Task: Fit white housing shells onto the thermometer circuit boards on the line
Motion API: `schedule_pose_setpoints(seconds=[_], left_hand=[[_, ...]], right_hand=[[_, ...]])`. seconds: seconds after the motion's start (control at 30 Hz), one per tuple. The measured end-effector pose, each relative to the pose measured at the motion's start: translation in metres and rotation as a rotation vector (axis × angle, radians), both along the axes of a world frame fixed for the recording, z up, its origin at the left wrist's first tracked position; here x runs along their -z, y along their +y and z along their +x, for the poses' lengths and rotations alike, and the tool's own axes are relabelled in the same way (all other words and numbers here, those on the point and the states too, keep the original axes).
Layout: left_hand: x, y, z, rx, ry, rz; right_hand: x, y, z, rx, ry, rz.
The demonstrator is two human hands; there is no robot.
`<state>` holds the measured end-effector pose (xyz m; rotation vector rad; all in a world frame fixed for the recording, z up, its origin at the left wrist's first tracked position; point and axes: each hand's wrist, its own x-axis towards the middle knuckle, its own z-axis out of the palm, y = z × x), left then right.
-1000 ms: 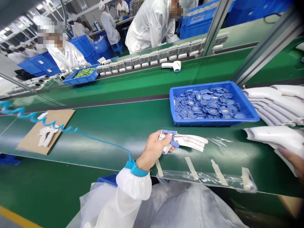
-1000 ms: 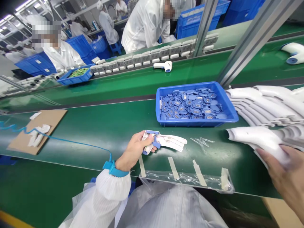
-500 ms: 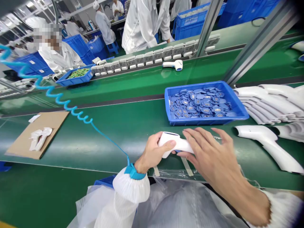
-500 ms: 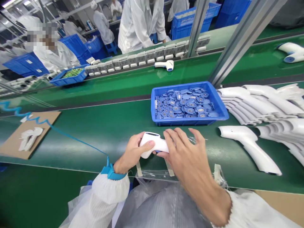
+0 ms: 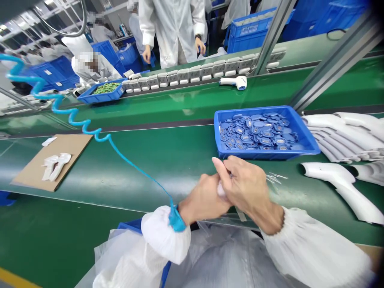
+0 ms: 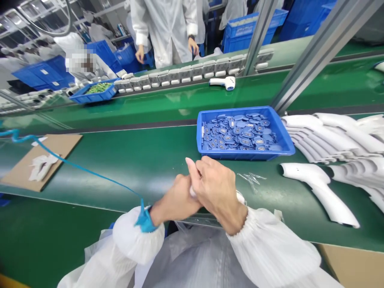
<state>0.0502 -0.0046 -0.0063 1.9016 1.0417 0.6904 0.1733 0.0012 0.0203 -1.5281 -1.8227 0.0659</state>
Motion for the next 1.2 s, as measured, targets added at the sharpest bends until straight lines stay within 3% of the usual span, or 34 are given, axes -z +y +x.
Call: schedule_pose_setpoints(seconds=[0.1, 0.2, 0.27, 0.4, 0.5, 0.6, 0.67, 0.77, 0.87, 0.97, 1.07, 1.2], left_hand=[[0.001, 0.0, -0.002, -0.052, 0.171, 0.14], [-0.002, 0.004, -0.009, 0.007, 0.075, 0.039], [-0.001, 0.004, -0.009, 0.017, 0.029, -0.032], [0.007, -0.005, 0.004, -0.136, 0.122, 0.074], [0.006, -0.009, 0.001, -0.151, 0.081, 0.05], [-0.007, -0.003, -0.031, -0.172, 0.13, -0.002], [-0.017, 0.005, -0.058, -0.232, 0.223, 0.01], [-0.025, 0.017, -0.084, -0.29, 0.364, 0.17], [-0.024, 0.028, -0.078, -0.205, 0.652, 0.391], [-0.024, 0.037, -0.059, -0.116, 0.85, 0.453], [-0.028, 0.042, -0.055, -0.249, 0.699, 0.347], [-0.031, 0.045, -0.062, -0.353, 0.235, 0.088]], right_hand=[[0.002, 0.0, -0.001, -0.03, -0.016, 0.078], [-0.002, -0.001, 0.004, 0.049, 0.108, 0.125], [-0.004, -0.001, 0.006, 0.089, 0.183, 0.085], [-0.001, 0.001, 0.003, 0.061, 0.201, -0.072], [-0.004, 0.008, 0.006, 0.018, 0.169, -0.115], [-0.017, 0.031, 0.028, -0.06, 0.142, -0.248], [-0.024, 0.058, 0.051, -0.028, 0.009, -0.3], [-0.022, 0.102, 0.079, 0.04, -0.256, -0.352], [-0.011, 0.132, 0.086, 0.014, -0.31, -0.405], [-0.006, 0.141, 0.084, -0.031, -0.33, -0.42], [-0.012, 0.135, 0.089, -0.064, -0.346, -0.388], [-0.02, 0.126, 0.096, -0.088, -0.34, -0.307]])
